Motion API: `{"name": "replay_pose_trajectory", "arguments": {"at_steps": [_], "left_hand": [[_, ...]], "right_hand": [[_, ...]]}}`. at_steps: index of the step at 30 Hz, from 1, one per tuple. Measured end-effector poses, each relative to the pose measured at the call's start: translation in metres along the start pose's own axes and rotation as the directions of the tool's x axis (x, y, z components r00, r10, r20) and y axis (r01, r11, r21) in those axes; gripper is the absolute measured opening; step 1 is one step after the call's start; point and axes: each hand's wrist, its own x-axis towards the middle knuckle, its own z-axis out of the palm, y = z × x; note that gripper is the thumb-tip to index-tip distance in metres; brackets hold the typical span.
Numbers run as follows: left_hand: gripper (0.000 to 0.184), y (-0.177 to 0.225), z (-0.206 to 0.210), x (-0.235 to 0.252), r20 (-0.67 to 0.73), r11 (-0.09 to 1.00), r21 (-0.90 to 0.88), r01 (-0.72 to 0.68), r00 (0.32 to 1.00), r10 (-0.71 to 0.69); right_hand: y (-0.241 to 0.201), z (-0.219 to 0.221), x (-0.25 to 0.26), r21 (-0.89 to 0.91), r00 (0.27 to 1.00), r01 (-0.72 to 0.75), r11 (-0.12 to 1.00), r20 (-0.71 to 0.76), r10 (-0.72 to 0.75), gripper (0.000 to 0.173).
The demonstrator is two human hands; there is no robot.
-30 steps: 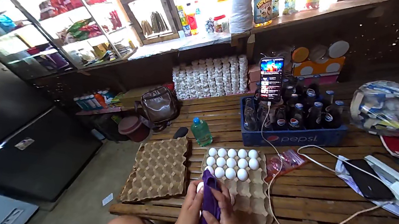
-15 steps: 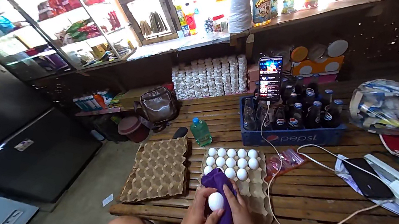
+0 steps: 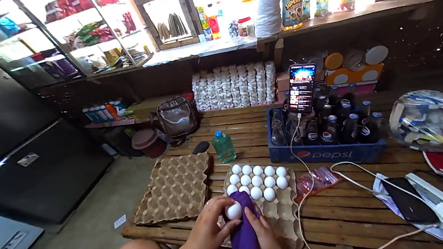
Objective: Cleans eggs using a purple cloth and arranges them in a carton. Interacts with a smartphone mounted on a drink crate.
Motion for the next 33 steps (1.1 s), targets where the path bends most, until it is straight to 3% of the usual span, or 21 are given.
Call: {"name": "replay_pose_trajectory", "arguments": {"at_steps": [6,15,17,19,21,24,25,28,30,33], "left_hand": [[0.042,0.008,0.005,-0.003,0.030,0.996,0.002,0.085,0.996,-0.085],[0.042,0.017,0.008,-0.007,0.045,0.986,0.108,-0.128,0.991,0.124],[0.044,0.020,0.009,-0.008,0.080,0.999,-0.001,-0.050,0.996,0.050],[0.048,0.026,0.009,-0.010,0.147,0.972,-0.190,0.135,0.983,-0.107],[0.051,0.034,0.009,-0.011,0.215,0.897,-0.330,0.294,0.949,-0.232],[0.048,0.047,0.003,-0.008,0.304,0.779,-0.459,0.428,0.899,-0.315],[0.044,0.052,0.000,-0.005,0.360,0.676,-0.533,0.509,0.860,-0.363],[0.043,0.071,-0.005,0.000,0.568,0.212,-0.645,0.734,0.646,-0.509],[0.056,0.082,-0.003,-0.001,0.596,0.052,-0.671,0.740,0.579,-0.556],[0.064,0.088,0.010,-0.012,0.530,-0.038,-0.746,0.664,0.559,-0.638]], "right_hand": [[0.004,-0.001,0.002,-0.033,0.999,0.036,0.999,-0.029,-0.037,0.059],[0.003,-0.001,0.001,-0.189,0.971,0.211,0.959,-0.069,-0.227,0.056],[0.004,-0.002,0.001,-0.219,0.951,0.293,0.931,-0.036,-0.307,0.050],[0.007,-0.005,0.002,-0.264,0.909,0.409,0.873,0.039,-0.414,0.045],[0.010,-0.008,0.004,-0.313,0.859,0.507,0.803,0.112,-0.499,0.044],[0.014,-0.013,0.005,-0.387,0.765,0.635,0.669,0.189,-0.616,0.045],[0.015,-0.015,0.006,-0.405,0.732,0.670,0.622,0.219,-0.645,0.045],[0.016,-0.018,0.004,-0.430,0.673,0.729,0.533,0.309,-0.672,0.043],[0.015,-0.018,0.003,-0.427,0.666,0.742,0.518,0.371,-0.648,0.042],[0.013,-0.018,0.002,-0.444,0.667,0.744,0.499,0.456,-0.589,0.042]]}}
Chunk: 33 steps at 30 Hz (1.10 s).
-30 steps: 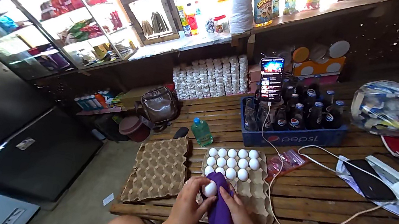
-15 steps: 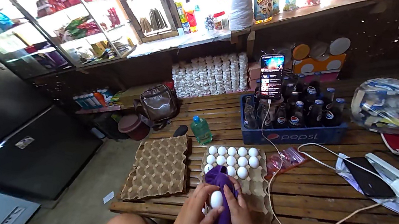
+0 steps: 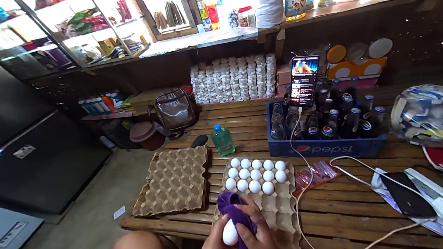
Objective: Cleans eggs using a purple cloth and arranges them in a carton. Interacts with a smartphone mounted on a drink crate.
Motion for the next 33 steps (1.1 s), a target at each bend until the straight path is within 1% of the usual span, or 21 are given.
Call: {"name": "replay_pose_trajectory", "arguments": {"at_steps": [2,4,6,8,10,12,13,14,15,17,18,19,20,22,24,26,27,28,30,31,33], "left_hand": [[0.069,-0.014,-0.001,0.001,-0.088,0.997,-0.073,-0.040,0.996,0.033],[0.070,-0.023,-0.002,0.003,-0.163,0.988,-0.131,-0.086,0.985,0.064],[0.063,-0.021,0.002,0.002,-0.237,0.980,-0.161,-0.115,0.969,0.075],[0.056,-0.016,0.008,0.002,-0.297,0.980,-0.151,-0.127,0.952,0.078],[0.063,-0.026,-0.002,0.012,-0.270,0.986,-0.109,-0.123,0.959,0.090],[0.066,-0.033,-0.009,0.022,-0.251,0.991,-0.094,-0.093,0.966,0.067],[0.067,-0.034,-0.012,0.026,-0.230,0.991,-0.104,-0.082,0.972,0.056],[0.068,-0.035,-0.013,0.028,-0.212,0.991,-0.110,-0.081,0.976,0.056],[0.068,-0.036,-0.014,0.029,-0.219,0.990,-0.113,-0.083,0.974,0.057],[0.065,-0.038,-0.015,0.029,-0.265,0.988,-0.118,-0.104,0.962,0.070],[0.060,-0.040,-0.019,0.029,-0.243,0.982,-0.141,-0.126,0.966,0.089],[0.056,-0.041,-0.021,0.029,-0.233,0.976,-0.166,-0.139,0.967,0.098],[0.054,-0.041,-0.022,0.029,-0.238,0.975,-0.179,-0.132,0.967,0.087],[0.057,-0.041,-0.020,0.029,-0.257,0.984,-0.161,-0.079,0.966,0.035],[0.063,-0.038,-0.018,0.027,-0.229,0.993,-0.119,-0.026,0.973,-0.002],[0.066,-0.033,-0.013,0.025,-0.174,0.997,-0.071,-0.013,0.985,0.000],[0.066,-0.032,-0.011,0.024,-0.148,0.998,-0.059,-0.026,0.989,0.017],[0.064,-0.032,-0.011,0.024,-0.127,0.998,-0.046,-0.044,0.991,0.038],[0.061,-0.032,-0.012,0.025,-0.119,0.996,-0.034,-0.083,0.990,0.079],[0.062,-0.032,-0.012,0.026,-0.144,0.995,-0.038,-0.097,0.985,0.090],[0.063,-0.033,-0.015,0.028,-0.208,0.992,-0.051,-0.113,0.973,0.100]], "right_hand": [[0.002,0.000,0.000,-0.092,0.996,0.058,0.994,0.080,-0.051,0.038],[0.004,0.000,0.001,-0.221,0.973,0.186,0.957,0.180,-0.148,0.033],[0.006,0.000,0.002,-0.316,0.944,0.281,0.906,0.259,-0.203,0.031],[0.008,0.000,0.002,-0.351,0.940,0.295,0.889,0.275,-0.204,0.032],[0.009,-0.001,0.002,-0.350,0.968,0.196,0.916,0.217,-0.124,0.034],[0.008,-0.001,0.001,-0.322,0.991,-0.036,0.946,0.114,0.076,0.039],[0.006,-0.002,0.002,-0.304,0.981,-0.146,0.941,0.081,0.178,0.040],[0.006,-0.002,0.003,-0.302,0.971,-0.197,0.933,0.070,0.228,0.040],[0.006,-0.003,0.002,-0.315,0.972,-0.185,0.931,0.084,0.222,0.040],[0.008,-0.001,0.000,-0.378,0.983,-0.004,0.926,0.168,0.072,0.037],[0.009,0.000,0.000,-0.412,0.976,0.102,0.905,0.218,-0.011,0.035],[0.010,0.001,0.000,-0.435,0.965,0.171,0.884,0.257,-0.060,0.032],[0.010,0.001,0.000,-0.441,0.958,0.195,0.876,0.275,-0.075,0.031],[0.011,0.001,0.000,-0.394,0.970,0.119,0.911,0.243,-0.021,0.031],[0.012,0.000,0.000,-0.299,0.977,-0.093,0.950,0.157,0.145,0.038],[0.011,-0.003,0.004,-0.172,0.941,-0.315,0.933,0.073,0.331,0.042],[0.012,-0.004,0.006,-0.123,0.921,-0.379,0.917,0.042,0.386,0.041],[0.013,-0.005,0.006,-0.097,0.916,-0.398,0.912,0.017,0.401,0.040],[0.010,-0.004,0.004,-0.117,0.942,-0.333,0.936,0.002,0.336,0.039],[0.009,-0.003,0.002,-0.157,0.965,-0.256,0.954,0.020,0.262,0.040],[0.011,0.000,0.000,-0.265,0.994,-0.016,0.964,0.096,0.042,0.037]]}}
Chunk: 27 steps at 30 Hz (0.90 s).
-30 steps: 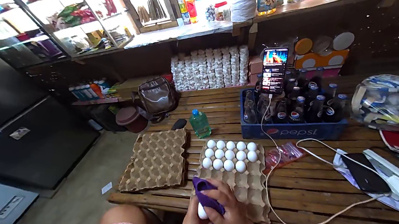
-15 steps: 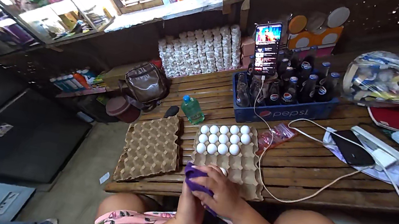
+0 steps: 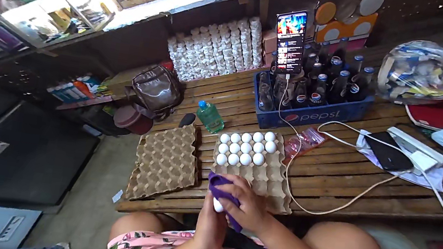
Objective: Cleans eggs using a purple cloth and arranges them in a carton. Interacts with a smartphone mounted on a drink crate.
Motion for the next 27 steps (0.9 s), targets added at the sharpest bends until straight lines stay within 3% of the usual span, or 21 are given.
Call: {"name": "replay_pose_trajectory", "arguments": {"at_steps": [2,4,6,10,13,15,22,27], "left_hand": [[0.062,-0.002,-0.004,0.001,-0.033,0.998,-0.051,-0.023,0.999,0.021],[0.061,-0.002,-0.002,0.000,-0.044,0.998,-0.047,-0.032,0.999,0.030],[0.062,-0.001,-0.002,0.000,-0.002,1.000,0.016,-0.025,1.000,0.025],[0.060,-0.001,-0.001,0.000,0.085,0.994,0.109,-0.018,0.996,0.009],[0.048,-0.004,-0.003,-0.001,0.108,0.991,0.134,-0.004,0.994,-0.010],[0.037,-0.007,-0.005,0.000,0.108,0.991,0.136,-0.011,0.994,-0.004],[0.038,-0.006,-0.003,-0.001,0.087,0.988,0.147,-0.051,0.995,0.038],[0.048,-0.006,-0.003,0.002,-0.025,0.993,0.101,-0.056,0.998,0.059]], "right_hand": [[0.002,0.003,0.001,-0.087,0.986,0.167,0.982,0.043,-0.164,0.034],[0.004,0.003,0.002,-0.091,0.982,0.188,0.978,0.053,-0.184,0.033],[0.005,0.003,0.001,-0.057,0.994,0.111,0.992,0.009,-0.111,0.034],[0.002,-0.001,0.003,0.090,0.984,-0.172,0.981,-0.024,0.175,0.042],[-0.002,-0.007,0.007,0.169,0.933,-0.357,0.919,0.017,0.359,0.043],[-0.002,-0.007,0.007,0.192,0.919,-0.389,0.901,0.022,0.393,0.043],[0.001,-0.005,0.007,0.245,0.937,-0.339,0.908,-0.001,0.350,0.043],[-0.002,-0.003,0.002,0.047,0.974,-0.223,0.974,0.051,0.221,0.048]]}}
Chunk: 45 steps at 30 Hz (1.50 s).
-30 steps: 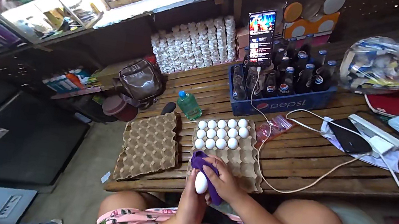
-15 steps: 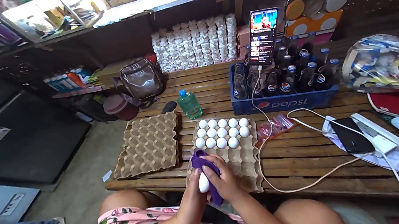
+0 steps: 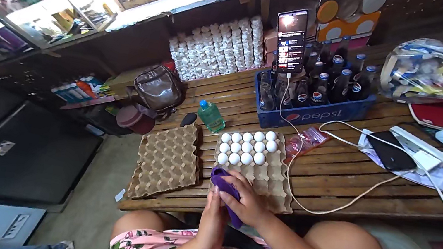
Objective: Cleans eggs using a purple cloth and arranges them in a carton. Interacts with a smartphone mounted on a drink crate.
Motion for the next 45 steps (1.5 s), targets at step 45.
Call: {"name": "replay_pose_trajectory", "arguments": {"at_steps": [45], "left_hand": [[0.061,0.0059,-0.0009,0.0007,0.077,0.998,-0.037,-0.046,0.996,0.049]], "right_hand": [[0.0027,0.0034,0.0008,-0.015,0.976,0.212,0.977,-0.054,-0.213,0.036]]}}
